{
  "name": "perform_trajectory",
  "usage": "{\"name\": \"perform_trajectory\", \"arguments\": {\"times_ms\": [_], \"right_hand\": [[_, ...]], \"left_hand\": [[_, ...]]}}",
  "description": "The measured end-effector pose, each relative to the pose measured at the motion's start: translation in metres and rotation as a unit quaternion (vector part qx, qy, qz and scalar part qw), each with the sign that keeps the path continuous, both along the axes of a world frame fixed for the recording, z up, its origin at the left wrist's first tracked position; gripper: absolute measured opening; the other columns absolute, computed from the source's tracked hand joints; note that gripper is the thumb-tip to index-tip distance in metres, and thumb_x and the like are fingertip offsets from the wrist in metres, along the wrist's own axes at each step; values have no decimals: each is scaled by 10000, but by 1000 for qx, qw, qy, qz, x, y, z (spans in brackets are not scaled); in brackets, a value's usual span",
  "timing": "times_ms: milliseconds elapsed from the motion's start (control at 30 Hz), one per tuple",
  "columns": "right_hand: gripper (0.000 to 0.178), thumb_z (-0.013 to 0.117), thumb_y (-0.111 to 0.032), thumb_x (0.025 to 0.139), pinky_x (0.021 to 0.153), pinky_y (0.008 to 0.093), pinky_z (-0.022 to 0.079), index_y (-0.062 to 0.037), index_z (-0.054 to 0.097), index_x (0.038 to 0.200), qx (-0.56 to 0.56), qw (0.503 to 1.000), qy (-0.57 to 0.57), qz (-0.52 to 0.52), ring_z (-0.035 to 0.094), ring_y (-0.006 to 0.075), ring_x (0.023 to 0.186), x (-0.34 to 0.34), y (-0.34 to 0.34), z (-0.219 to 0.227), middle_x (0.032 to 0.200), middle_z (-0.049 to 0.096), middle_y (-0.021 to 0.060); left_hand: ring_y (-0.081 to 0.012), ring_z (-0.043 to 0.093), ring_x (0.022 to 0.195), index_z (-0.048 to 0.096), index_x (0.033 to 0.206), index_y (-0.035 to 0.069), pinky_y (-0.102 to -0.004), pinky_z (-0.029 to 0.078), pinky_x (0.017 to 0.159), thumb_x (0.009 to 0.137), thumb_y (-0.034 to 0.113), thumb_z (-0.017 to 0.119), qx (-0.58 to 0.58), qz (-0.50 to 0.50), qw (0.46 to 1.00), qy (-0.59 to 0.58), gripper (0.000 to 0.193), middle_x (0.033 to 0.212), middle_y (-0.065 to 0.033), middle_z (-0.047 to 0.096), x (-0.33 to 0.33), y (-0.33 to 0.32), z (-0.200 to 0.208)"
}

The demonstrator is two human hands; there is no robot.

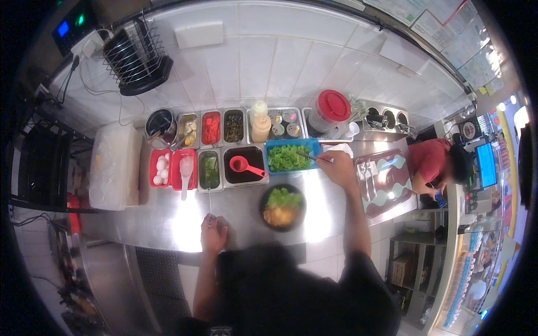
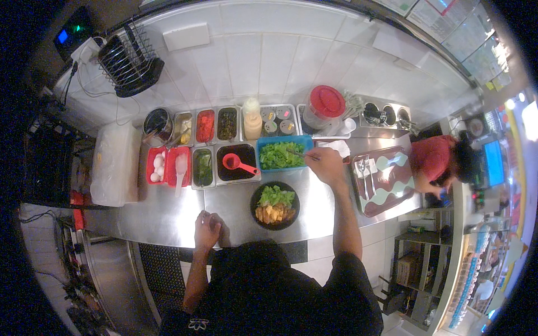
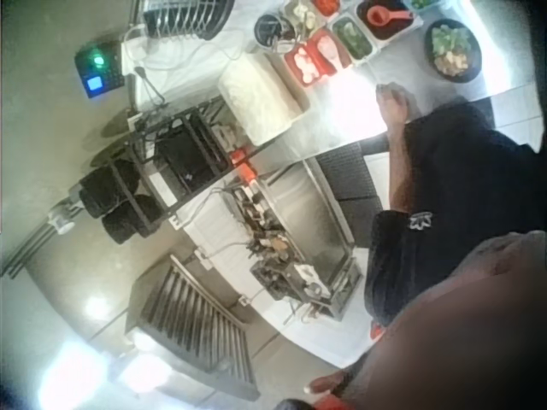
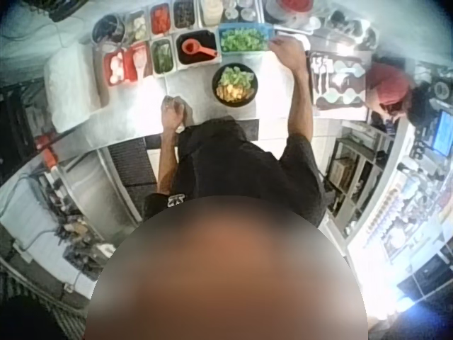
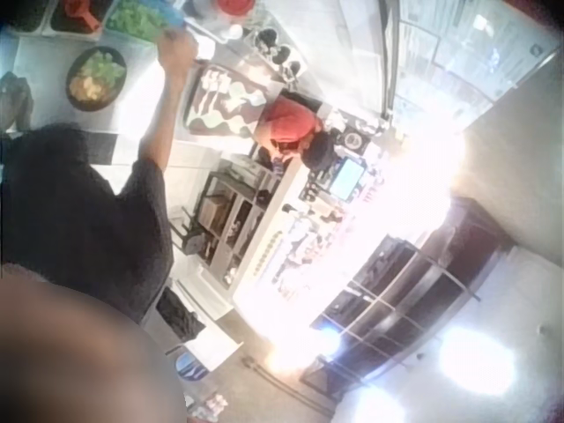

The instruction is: The person assembles a rice bowl by placing cooked meat, a fried egg, and rice into a bowl, then adds chopped green vegetables. The completed dish is placed on a tray and handed to a coworker.

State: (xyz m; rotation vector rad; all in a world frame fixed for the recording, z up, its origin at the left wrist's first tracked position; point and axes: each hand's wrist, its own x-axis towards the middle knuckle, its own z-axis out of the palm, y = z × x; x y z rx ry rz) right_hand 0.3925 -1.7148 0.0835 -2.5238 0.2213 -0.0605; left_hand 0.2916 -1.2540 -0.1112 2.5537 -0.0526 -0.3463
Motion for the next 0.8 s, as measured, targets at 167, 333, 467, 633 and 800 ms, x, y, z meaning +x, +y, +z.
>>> {"name": "perform_trajectory", "arguments": {"times_ms": [167,333,467,633,800], "right_hand": [[237,795,-208,855,819,348,578,-37,813,1019,99,995,6,-4,765,216,866,-30,9,31,902,794,138],[256,798,-225,861,749,336,573,-34,808,1033,131,987,76,58,752,204,803,-49,32,42,901,792,132],[275,772,-283,855,798,390,595,-74,806,1030,51,986,98,126,758,300,858,-54,35,-20,973,791,126],[254,707,-303,849,857,493,590,-152,802,1029,-129,968,163,138,722,356,998,-62,41,-49,1026,757,115],[254,720,-294,820,845,497,590,-160,808,1018,-153,962,185,128,723,348,988,-62,42,-25,1011,751,118]], "left_hand": [[-424,406,1448,622,1360,53,-498,379,1194,915,296,740,-11,-7,1000,-21,520,1588,-246,403,-3,6,-11],[-431,407,1447,623,1360,49,-501,388,1187,914,296,742,-4,-5,1000,-24,523,1583,-247,411,-5,9,-11],[-433,411,1443,622,1364,51,-501,394,1183,913,297,743,-7,-12,1000,-23,527,1581,-246,413,-3,5,-8],[-428,421,1438,628,1361,59,-500,398,1183,907,297,750,-18,-9,999,-27,527,1577,-243,419,-3,7,-7],[-431,426,1432,632,1358,60,-504,402,1180,906,293,747,1,-2,1000,-14,522,1574,-250,424,-3,1,-1]]}}
